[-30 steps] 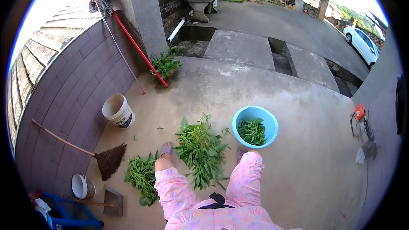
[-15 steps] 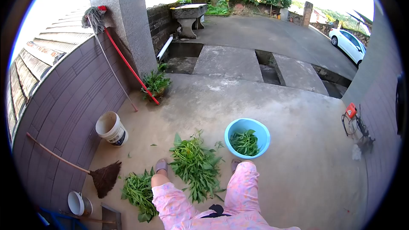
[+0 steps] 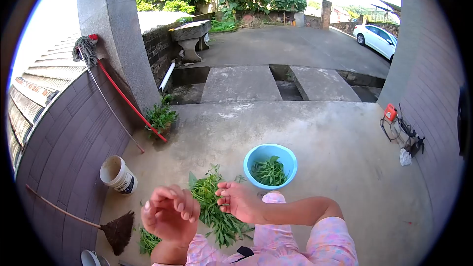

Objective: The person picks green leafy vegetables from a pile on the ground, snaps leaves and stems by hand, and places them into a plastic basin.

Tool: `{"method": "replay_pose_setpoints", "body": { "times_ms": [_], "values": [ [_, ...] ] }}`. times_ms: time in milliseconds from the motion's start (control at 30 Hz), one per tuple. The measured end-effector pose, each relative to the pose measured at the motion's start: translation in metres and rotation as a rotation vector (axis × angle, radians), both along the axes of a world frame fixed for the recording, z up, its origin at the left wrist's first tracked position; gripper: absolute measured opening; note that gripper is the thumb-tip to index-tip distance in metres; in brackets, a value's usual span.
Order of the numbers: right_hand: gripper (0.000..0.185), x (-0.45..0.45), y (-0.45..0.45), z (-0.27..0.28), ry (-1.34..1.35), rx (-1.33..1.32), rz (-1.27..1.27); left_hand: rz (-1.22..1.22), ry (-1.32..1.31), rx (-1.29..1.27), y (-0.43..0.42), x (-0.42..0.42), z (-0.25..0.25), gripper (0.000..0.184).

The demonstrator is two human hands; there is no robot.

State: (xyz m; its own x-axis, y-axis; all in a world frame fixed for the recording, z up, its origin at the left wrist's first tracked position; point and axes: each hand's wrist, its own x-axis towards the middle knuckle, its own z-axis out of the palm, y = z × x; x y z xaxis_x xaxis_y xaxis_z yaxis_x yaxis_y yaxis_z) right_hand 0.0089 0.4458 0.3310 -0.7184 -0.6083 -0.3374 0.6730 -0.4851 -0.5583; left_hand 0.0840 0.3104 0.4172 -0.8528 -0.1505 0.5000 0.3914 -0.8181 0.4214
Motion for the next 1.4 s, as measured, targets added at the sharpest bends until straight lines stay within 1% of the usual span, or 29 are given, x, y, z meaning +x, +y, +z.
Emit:
{"method": "replay_pose_setpoints", "body": {
  "times_ms": [33,100,133,200,267,300,367,433,467,500,533,567,600,667,700,733,767,800,833,867,900,967,1033,1067,1100,1133,1167,1267,1400],
  "values": [
    [0.019,0.003,0.03,0.021,-0.109,-0.114,0.015,0.12,0.099,-0.051,-0.014,0.016,0.001,0.035],
    [0.019,0.008,0.105,0.064,0.161,-0.36,-0.227,0.581,0.288,-0.16,-0.047,0.043,0.004,0.024],
    [0.02,0.017,0.138,0.082,0.457,-0.378,-0.597,0.813,0.341,-0.186,-0.061,0.054,0.007,0.022],
    [0.019,0.034,0.196,0.091,0.845,-0.191,-1.38,1.109,0.201,-0.097,-0.078,0.082,0.005,0.028],
    [0.018,0.06,0.206,0.084,0.982,-0.124,-1.631,1.08,0.219,-0.201,-0.071,0.087,-0.002,0.024],
    [0.018,0.061,0.2,0.08,0.983,-0.115,-1.626,1.08,0.21,-0.198,-0.067,0.084,-0.004,0.024],
    [0.018,0.058,0.182,0.07,0.913,0.044,-1.452,0.973,0.215,-0.243,-0.063,0.068,-0.011,0.02],
    [0.017,0.04,0.178,0.052,0.54,-0.043,-1.248,0.867,0.344,-0.326,-0.068,0.039,-0.024,0.025],
    [0.015,0.027,0.171,0.039,0.396,-0.067,-1.061,0.908,0.288,-0.451,-0.061,0.023,-0.032,0.025],
    [0.014,0.011,0.159,0.022,0.251,-0.091,-0.871,0.873,0.141,-0.609,-0.057,0.006,-0.047,0.024],
    [0.014,-0.007,0.147,-0.004,0.099,-0.072,-0.745,0.772,0.05,-0.973,-0.06,-0.015,-0.063,0.02],
    [0.016,-0.025,0.134,-0.039,-0.019,0.005,-0.633,0.548,-0.175,-1.209,-0.055,-0.04,-0.082,0.019],
    [0.02,-0.038,0.123,-0.08,-0.009,0.156,-0.526,0.355,-0.319,-1.366,-0.05,-0.066,-0.116,0.024],
    [0.018,-0.042,0.092,-0.128,0.175,0.761,-0.324,0.007,-0.095,-2.002,-0.059,-0.097,-0.197,0.031],
    [0.021,-0.047,0.088,-0.176,0.399,0.856,-0.21,-0.246,0.056,-2.289,-0.07,-0.106,-0.245,0.035],
    [0.025,-0.05,0.084,-0.212,0.619,0.943,-0.093,-0.571,0.01,-2.443,-0.068,-0.112,-0.266,0.037],
    [0.025,-0.048,0.079,-0.212,0.628,0.948,-0.088,-0.919,-0.039,-2.563,-0.064,-0.118,-0.285,0.04],
    [0.024,-0.043,0.073,-0.211,1.007,1.106,-0.039,-0.875,-0.166,-2.499,-0.069,-0.12,-0.323,0.037],
    [0.024,-0.04,0.064,-0.207,1.394,1.247,0.013,-0.689,-0.24,-2.333,-0.073,-0.114,-0.336,0.034],
    [0.024,-0.037,0.057,-0.209,1.401,1.25,0.015,-0.517,-0.307,-2.154,-0.073,-0.109,-0.345,0.032],
    [0.025,-0.033,0.05,-0.212,1.377,1.192,0.168,-0.515,-0.307,-2.148,-0.071,-0.11,-0.354,0.032],
    [0.025,-0.03,0.038,-0.21,1.351,1.14,0.329,-0.681,-0.128,-2.381,-0.06,-0.123,-0.376,0.048],
    [0.022,-0.028,0.023,-0.207,1.397,1.05,0.711,-0.746,-0.181,-2.323,-0.054,-0.13,-0.401,0.047],
    [0.022,-0.03,0.016,-0.206,1.397,1.053,0.721,-0.811,-0.229,-2.275,-0.053,-0.132,-0.412,0.045],
    [0.026,-0.033,0.008,-0.205,1.404,1.053,0.916,-0.812,-0.23,-2.264,-0.054,-0.131,-0.42,0.045],
    [0.03,-0.036,0.001,-0.206,1.402,1.047,1.11,-0.824,-0.407,-2.161,-0.055,-0.131,-0.429,0.043],
    [0.03,-0.04,-0.004,-0.214,1.397,1.05,1.117,-0.833,-0.577,-2.052,-0.055,-0.132,-0.437,0.04],
    [0.031,-0.057,-0.017,-0.237,1.515,0.91,1.119,-0.773,-0.618,-2.049,-0.062,-0.123,-0.442,0.029],
    [0.025,-0.088,-0.039,-0.249,1.5,0.935,1.143,-0.837,-0.716,-2.144,-0.082,-0.13,-0.503,0.027]
  ]
}}
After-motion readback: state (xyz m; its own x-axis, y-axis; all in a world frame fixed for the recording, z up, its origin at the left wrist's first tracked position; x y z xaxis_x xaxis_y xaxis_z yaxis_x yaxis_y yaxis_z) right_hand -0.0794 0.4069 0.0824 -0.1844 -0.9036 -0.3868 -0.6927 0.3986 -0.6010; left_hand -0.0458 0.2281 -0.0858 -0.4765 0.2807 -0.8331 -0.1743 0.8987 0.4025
